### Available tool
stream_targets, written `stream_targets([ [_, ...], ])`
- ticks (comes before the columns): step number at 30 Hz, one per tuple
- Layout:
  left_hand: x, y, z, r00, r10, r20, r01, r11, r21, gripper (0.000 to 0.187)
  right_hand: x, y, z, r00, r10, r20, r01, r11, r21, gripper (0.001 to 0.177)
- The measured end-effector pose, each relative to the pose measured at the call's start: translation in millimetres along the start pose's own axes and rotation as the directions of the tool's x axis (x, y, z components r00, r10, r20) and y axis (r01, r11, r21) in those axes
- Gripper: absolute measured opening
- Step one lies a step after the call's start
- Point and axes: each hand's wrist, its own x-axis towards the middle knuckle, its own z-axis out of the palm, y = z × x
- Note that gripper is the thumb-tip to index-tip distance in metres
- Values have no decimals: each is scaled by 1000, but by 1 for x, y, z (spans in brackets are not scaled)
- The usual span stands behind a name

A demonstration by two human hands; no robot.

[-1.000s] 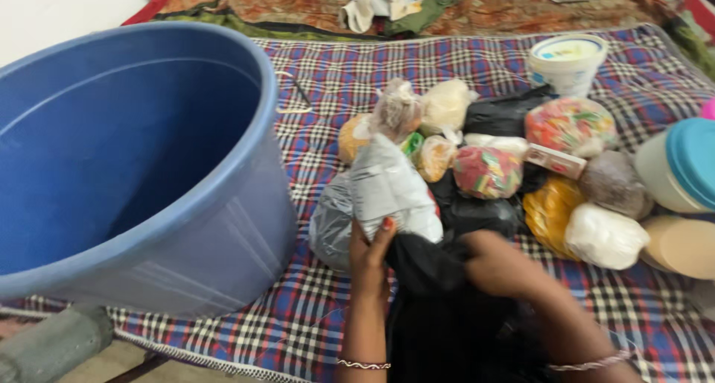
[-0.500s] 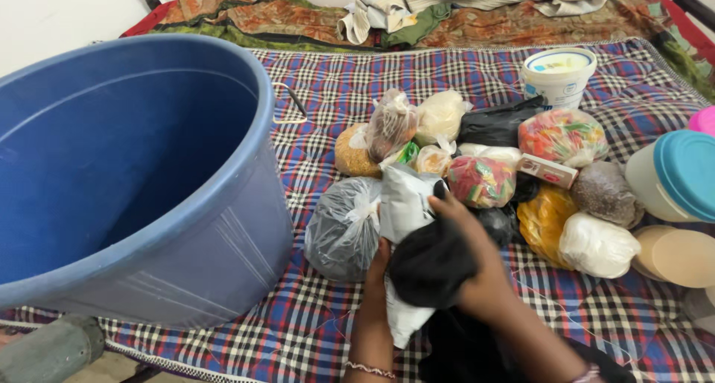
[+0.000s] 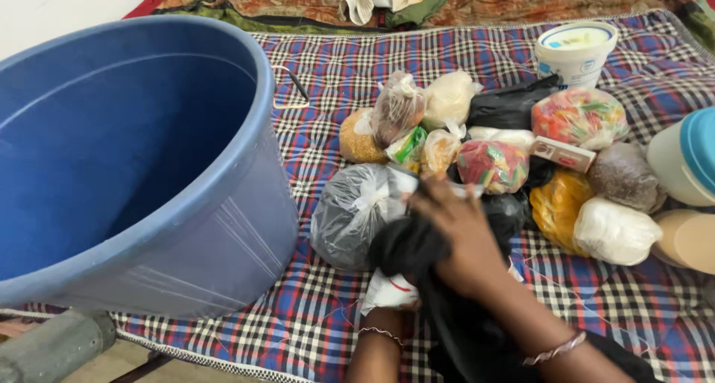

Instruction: The person sits on a bed and organizes various grocery items, including packaged grains, vegetables, and containers. They handle multiple plastic bags and containers, moving them around and arranging them on the bed.

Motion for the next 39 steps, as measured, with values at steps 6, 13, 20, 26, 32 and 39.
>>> stream_targets([
  [6,-2,6,25,998,-46,35,41,989,141,61,-4,39,-2,907,244,-342,-173,959,225,76],
  [13,-2,25,25,1000,-17,21,14,993,117,62,-8,-31,3,948,-317,-36,318,932,174,58],
  [20,0,32,21,1000,-25,14,23,992,122,63,-17,-48,27,825,-550,131,564,817,-117,46],
  [26,4,27,28,999,-31,25,27,986,166,64,2,-19,17,982,-168,-81,153,975,-160,35],
  [32,-16,31,48,994,-91,56,67,941,331,66,11,38,-7,940,337,-48,-321,924,208,33],
  [39,-38,51,42,999,32,-9,-27,930,367,67,-6,69,-10,906,423,-10,-422,902,-88,23],
])
